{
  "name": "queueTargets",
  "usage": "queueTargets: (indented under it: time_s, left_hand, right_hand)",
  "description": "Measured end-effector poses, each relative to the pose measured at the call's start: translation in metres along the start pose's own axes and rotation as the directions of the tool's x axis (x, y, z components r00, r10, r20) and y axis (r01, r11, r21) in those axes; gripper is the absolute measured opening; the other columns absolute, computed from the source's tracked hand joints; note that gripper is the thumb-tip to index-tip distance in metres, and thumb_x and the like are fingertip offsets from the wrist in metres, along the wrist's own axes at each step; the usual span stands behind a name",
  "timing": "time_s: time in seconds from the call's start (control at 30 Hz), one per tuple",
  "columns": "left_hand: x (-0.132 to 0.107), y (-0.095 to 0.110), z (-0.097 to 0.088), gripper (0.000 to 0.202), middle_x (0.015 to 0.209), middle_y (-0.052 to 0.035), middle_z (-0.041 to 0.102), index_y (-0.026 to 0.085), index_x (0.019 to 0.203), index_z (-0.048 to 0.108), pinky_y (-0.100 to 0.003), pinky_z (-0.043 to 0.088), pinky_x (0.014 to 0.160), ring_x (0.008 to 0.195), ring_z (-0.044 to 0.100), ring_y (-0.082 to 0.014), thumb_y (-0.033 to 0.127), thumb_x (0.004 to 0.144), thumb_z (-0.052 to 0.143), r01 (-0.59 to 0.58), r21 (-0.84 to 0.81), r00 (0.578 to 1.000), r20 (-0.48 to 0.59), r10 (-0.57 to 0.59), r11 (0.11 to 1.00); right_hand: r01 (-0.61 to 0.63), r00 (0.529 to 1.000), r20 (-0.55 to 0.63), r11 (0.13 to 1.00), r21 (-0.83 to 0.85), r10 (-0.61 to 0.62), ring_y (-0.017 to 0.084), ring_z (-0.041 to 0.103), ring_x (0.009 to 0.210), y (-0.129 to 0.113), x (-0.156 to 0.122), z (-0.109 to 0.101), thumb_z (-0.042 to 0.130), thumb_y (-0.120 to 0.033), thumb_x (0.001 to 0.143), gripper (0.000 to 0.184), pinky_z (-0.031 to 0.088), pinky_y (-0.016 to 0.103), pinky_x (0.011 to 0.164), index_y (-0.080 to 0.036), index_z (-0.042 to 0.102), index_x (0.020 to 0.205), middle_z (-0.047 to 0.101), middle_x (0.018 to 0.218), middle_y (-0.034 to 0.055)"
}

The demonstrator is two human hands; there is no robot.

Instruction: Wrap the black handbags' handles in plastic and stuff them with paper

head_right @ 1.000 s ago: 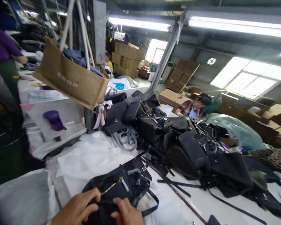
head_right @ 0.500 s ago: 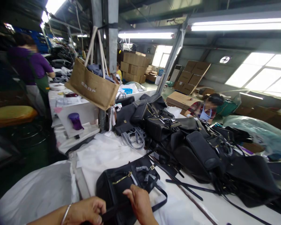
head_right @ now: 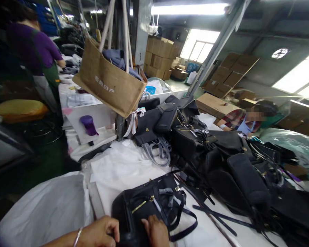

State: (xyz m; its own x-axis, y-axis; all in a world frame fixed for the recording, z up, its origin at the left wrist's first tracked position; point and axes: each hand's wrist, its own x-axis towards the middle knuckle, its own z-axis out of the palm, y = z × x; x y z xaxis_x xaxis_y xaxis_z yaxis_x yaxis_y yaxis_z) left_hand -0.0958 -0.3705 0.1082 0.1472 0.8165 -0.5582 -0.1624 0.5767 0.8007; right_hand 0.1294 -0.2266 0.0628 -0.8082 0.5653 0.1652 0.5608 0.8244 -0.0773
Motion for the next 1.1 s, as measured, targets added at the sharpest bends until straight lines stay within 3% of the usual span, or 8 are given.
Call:
queueTargets:
  time_s: [0.17, 0.33, 0.47, 0.53, 0.6, 0.7, 0.87, 1.1]
  left_hand:
    - [0.020, 0.009, -0.004, 0.014, 0.049, 0.0039, 0.056, 0.015, 0.073, 0.063, -0.021, 0.037, 0.043, 0.043, 0.050, -0.0106, 0.018, 0.059, 0.065, 0.003, -0.065, 0.998, -0.068, -0.007, 0.998]
    - [0.029, 0.005, -0.023, 0.017, 0.064, 0.0025, 0.061, 0.016, 0.081, 0.062, -0.022, 0.042, 0.050, 0.051, 0.055, -0.0111, 0.022, 0.065, 0.064, -0.054, -0.068, 0.998, -0.040, 0.052, 0.996]
    - [0.027, 0.012, -0.090, 0.021, 0.076, -0.0013, 0.064, 0.018, 0.082, 0.061, -0.026, 0.048, 0.068, 0.073, 0.061, -0.0166, 0.032, 0.086, 0.046, -0.071, 0.386, 0.952, -0.250, 0.178, 0.920]
    - [0.028, 0.017, -0.134, 0.026, 0.089, -0.0053, 0.065, 0.019, 0.092, 0.060, -0.029, 0.046, 0.080, 0.086, 0.060, -0.0192, 0.030, 0.092, 0.036, 0.170, 0.753, 0.827, -0.460, 0.324, 0.635]
    - [0.032, 0.018, -0.170, 0.027, 0.116, -0.0167, 0.058, 0.013, 0.108, 0.056, -0.039, 0.037, 0.096, 0.110, 0.051, -0.0278, 0.022, 0.088, 0.041, 0.299, 0.787, 0.765, -0.536, 0.357, 0.540]
    - [0.041, 0.013, -0.199, 0.034, 0.124, -0.0206, 0.052, 0.011, 0.113, 0.054, -0.045, 0.032, 0.099, 0.119, 0.042, -0.0336, 0.011, 0.080, 0.049, 0.381, 0.792, 0.756, -0.564, 0.332, 0.477]
    - [0.048, 0.007, -0.205, 0.017, 0.093, -0.0150, 0.064, 0.014, 0.094, 0.061, -0.044, 0.034, 0.094, 0.100, 0.055, -0.0310, 0.013, 0.080, 0.050, 0.405, 0.805, 0.797, -0.543, 0.264, 0.433]
    - [0.046, 0.016, -0.197, 0.026, 0.116, -0.0150, 0.058, 0.016, 0.104, 0.057, -0.037, 0.034, 0.095, 0.113, 0.050, -0.0281, 0.014, 0.078, 0.054, 0.349, 0.799, 0.791, -0.531, 0.304, 0.489]
  right_hand:
    - [0.118, 0.990, -0.096, 0.983, 0.138, -0.105, 0.021, 0.062, 0.077, -0.020, 0.028, -0.039, 0.025, -0.048, 0.097, 0.043, 0.044, 0.031, 0.068, -0.021, 0.058, 0.095, 0.067, 0.087, 0.0069]
    - [0.173, 0.971, -0.198, 0.969, 0.178, -0.138, 0.020, 0.055, 0.062, -0.056, 0.044, -0.022, 0.023, -0.048, 0.097, 0.044, 0.040, 0.031, 0.059, -0.022, 0.059, 0.096, 0.061, 0.071, 0.0034]
    - [0.039, 0.994, -0.105, 0.963, 0.266, -0.011, 0.019, 0.056, 0.063, -0.058, 0.032, -0.003, 0.027, -0.045, 0.097, 0.039, 0.041, 0.029, 0.058, -0.023, 0.057, 0.086, 0.059, 0.071, 0.0028]
    - [-0.028, 0.996, -0.065, 0.938, 0.346, 0.054, 0.018, 0.058, 0.063, -0.053, 0.026, -0.004, 0.031, -0.047, 0.096, 0.036, 0.044, 0.027, 0.060, -0.024, 0.057, 0.086, 0.061, 0.072, 0.0021]
    - [-0.112, 0.992, 0.007, 0.884, 0.454, 0.122, 0.017, 0.061, 0.066, -0.046, 0.023, -0.012, 0.036, -0.046, 0.095, 0.032, 0.047, 0.025, 0.063, -0.025, 0.058, 0.087, 0.063, 0.074, 0.0016]
    - [-0.258, 0.966, 0.154, 0.772, 0.581, 0.206, 0.016, 0.064, 0.071, -0.034, 0.021, -0.024, 0.039, -0.040, 0.095, 0.026, 0.049, 0.021, 0.065, -0.024, 0.058, 0.088, 0.065, 0.077, 0.0016]
    - [-0.346, 0.938, 0.217, 0.750, 0.564, 0.270, 0.019, 0.067, 0.080, -0.023, 0.011, -0.017, 0.043, -0.036, 0.093, 0.022, 0.052, 0.023, 0.071, -0.023, 0.060, 0.094, 0.068, 0.086, 0.0053]
    - [-0.338, 0.941, 0.148, 0.795, 0.503, 0.306, 0.019, 0.065, 0.090, -0.022, 0.001, -0.010, 0.044, -0.030, 0.092, 0.019, 0.052, 0.026, 0.079, -0.022, 0.060, 0.101, 0.066, 0.094, 0.0070]
